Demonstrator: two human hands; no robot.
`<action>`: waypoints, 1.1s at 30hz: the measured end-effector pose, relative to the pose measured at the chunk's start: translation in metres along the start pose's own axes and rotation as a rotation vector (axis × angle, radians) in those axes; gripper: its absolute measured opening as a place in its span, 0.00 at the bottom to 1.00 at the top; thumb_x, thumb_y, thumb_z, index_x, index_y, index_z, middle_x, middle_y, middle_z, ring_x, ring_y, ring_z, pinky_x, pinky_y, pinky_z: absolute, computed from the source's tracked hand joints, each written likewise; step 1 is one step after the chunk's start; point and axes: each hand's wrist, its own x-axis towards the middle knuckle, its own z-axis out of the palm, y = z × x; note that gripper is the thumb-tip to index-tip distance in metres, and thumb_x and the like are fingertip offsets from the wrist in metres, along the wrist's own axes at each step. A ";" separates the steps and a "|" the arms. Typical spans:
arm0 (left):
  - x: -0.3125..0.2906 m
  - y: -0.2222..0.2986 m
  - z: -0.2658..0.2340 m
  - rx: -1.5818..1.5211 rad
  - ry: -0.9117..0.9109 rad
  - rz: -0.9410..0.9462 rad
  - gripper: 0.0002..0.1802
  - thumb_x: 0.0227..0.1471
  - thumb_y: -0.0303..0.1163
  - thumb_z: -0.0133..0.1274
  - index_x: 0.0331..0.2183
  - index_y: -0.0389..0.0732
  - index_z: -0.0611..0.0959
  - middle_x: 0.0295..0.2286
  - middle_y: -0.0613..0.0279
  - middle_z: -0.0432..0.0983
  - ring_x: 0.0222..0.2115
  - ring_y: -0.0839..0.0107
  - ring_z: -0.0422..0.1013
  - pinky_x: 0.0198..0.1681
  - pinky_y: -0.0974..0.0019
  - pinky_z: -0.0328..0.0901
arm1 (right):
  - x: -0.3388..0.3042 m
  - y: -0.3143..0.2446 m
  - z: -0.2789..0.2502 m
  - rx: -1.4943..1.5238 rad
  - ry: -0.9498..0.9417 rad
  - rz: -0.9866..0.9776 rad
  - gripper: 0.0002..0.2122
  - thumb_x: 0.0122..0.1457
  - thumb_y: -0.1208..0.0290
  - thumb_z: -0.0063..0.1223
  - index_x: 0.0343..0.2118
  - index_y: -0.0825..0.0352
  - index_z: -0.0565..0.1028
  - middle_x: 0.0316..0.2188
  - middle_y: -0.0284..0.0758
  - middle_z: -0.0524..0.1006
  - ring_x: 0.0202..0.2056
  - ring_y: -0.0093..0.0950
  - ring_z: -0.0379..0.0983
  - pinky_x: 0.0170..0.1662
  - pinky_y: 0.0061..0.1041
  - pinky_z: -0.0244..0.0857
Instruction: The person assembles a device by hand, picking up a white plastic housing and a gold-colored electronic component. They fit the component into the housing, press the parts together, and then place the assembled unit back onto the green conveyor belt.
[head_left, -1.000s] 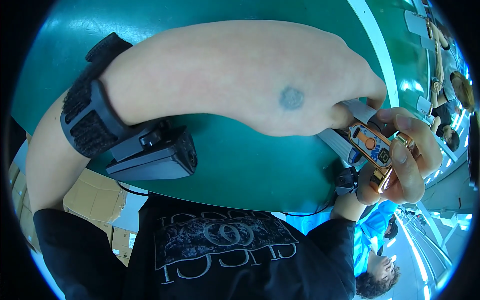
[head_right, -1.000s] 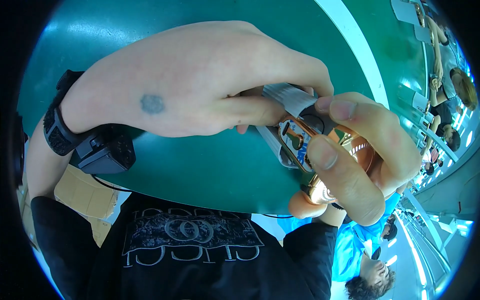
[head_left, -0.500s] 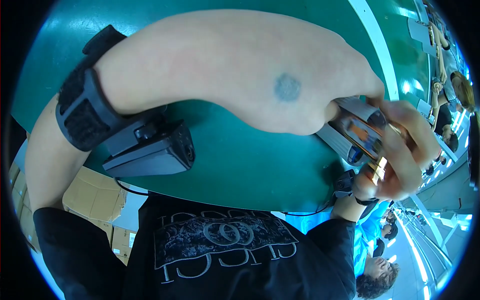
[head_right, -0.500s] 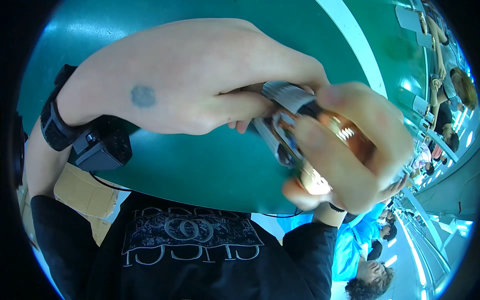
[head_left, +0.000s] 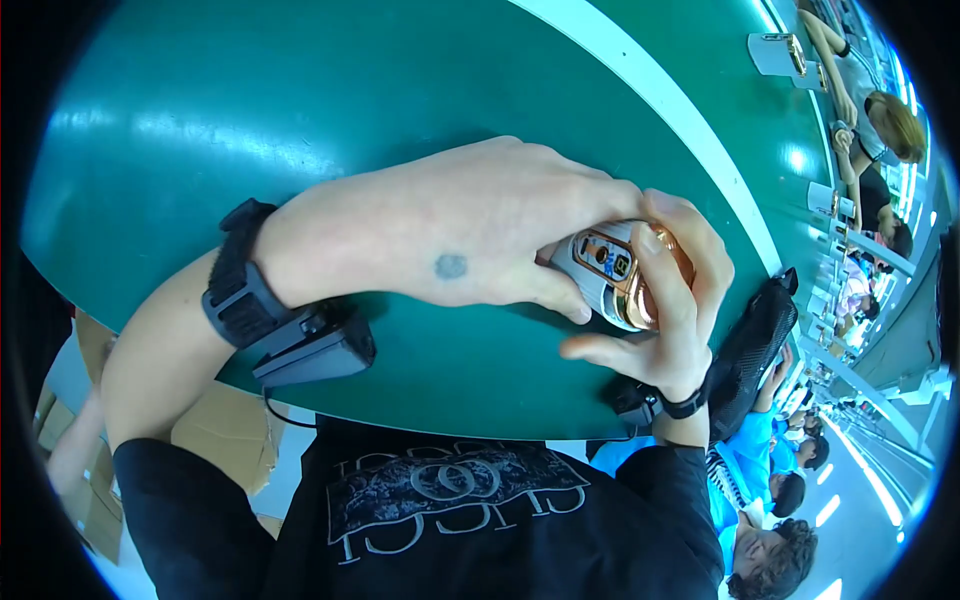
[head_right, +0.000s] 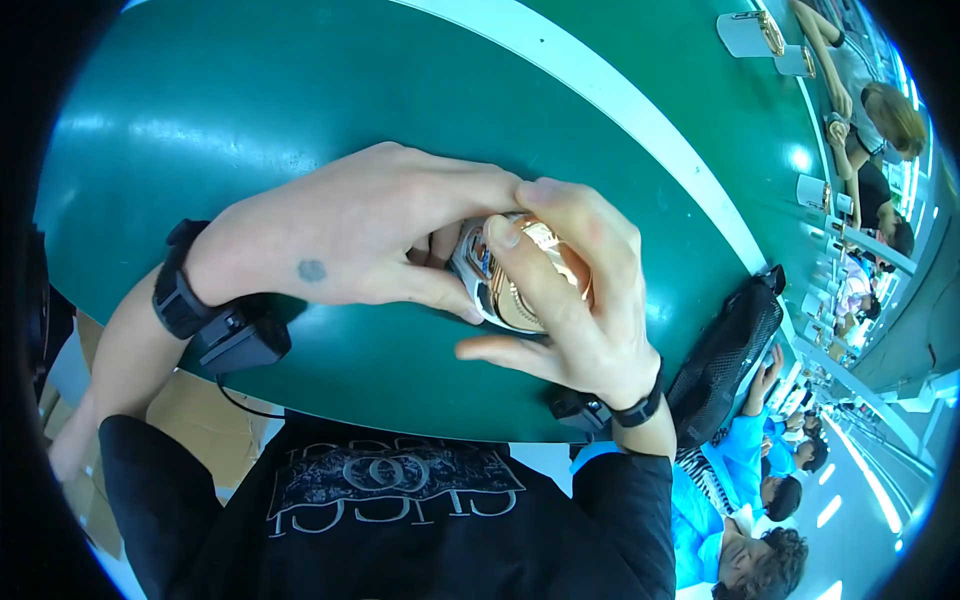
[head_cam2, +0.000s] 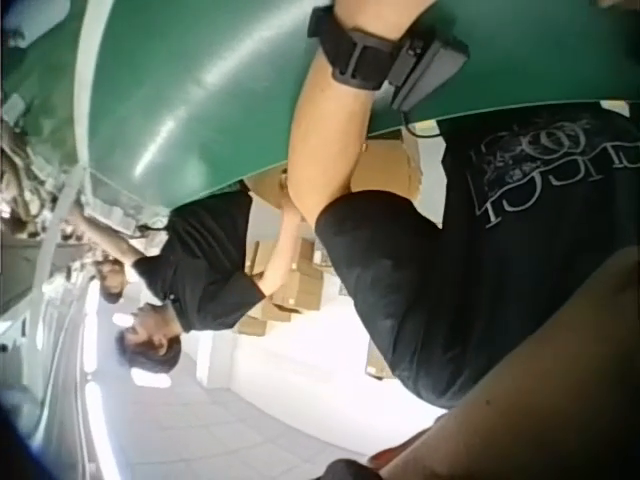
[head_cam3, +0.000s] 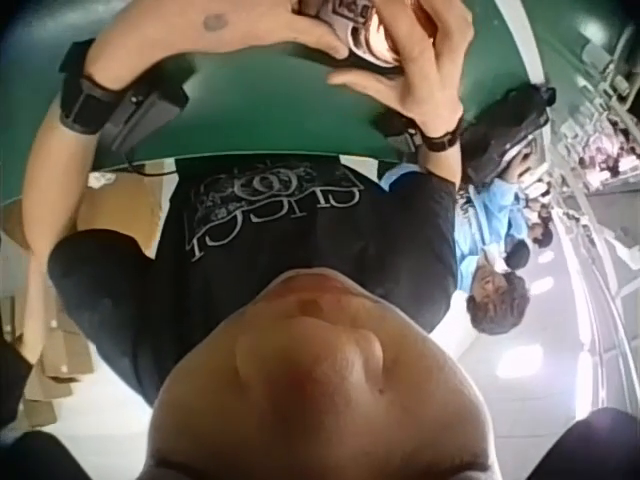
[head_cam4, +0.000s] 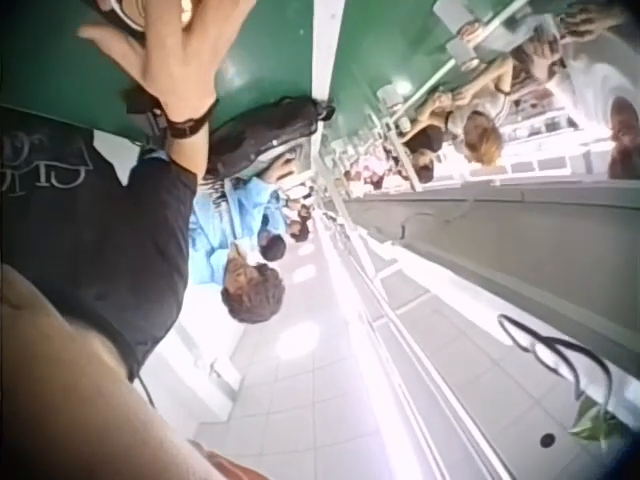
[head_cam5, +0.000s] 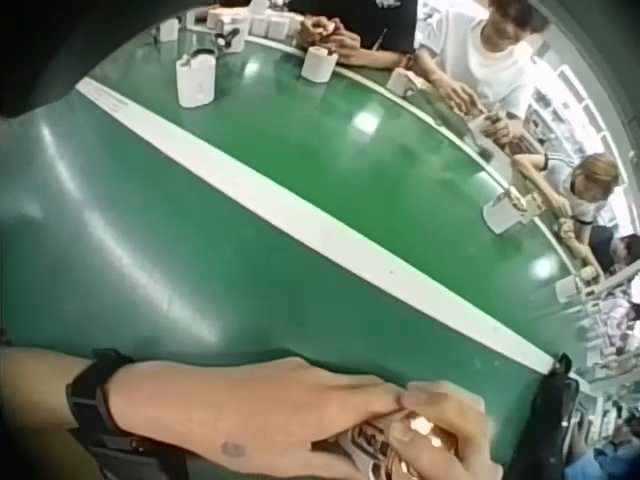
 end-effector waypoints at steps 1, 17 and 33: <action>-0.001 0.003 0.001 -0.031 0.010 -0.031 0.29 0.48 0.32 0.65 0.51 0.39 0.76 0.32 0.58 0.77 0.26 0.62 0.77 0.30 0.62 0.70 | -0.001 0.000 -0.001 0.065 0.016 0.018 0.31 0.51 0.41 0.62 0.48 0.65 0.81 0.46 0.46 0.75 0.47 0.45 0.73 0.46 0.40 0.71; -0.003 0.000 0.015 0.227 0.222 0.226 0.28 0.51 0.42 0.64 0.49 0.38 0.76 0.34 0.56 0.77 0.29 0.57 0.77 0.30 0.60 0.70 | -0.005 -0.006 -0.009 -0.110 0.096 0.006 0.34 0.69 0.38 0.29 0.48 0.69 0.74 0.46 0.50 0.73 0.41 0.40 0.78 0.44 0.34 0.73; -0.004 -0.003 0.011 0.244 0.151 0.127 0.25 0.51 0.43 0.64 0.47 0.40 0.77 0.32 0.58 0.77 0.31 0.55 0.76 0.32 0.58 0.69 | -0.006 0.002 -0.006 -0.142 0.091 -0.018 0.35 0.70 0.39 0.21 0.51 0.71 0.71 0.46 0.52 0.72 0.39 0.42 0.81 0.41 0.34 0.79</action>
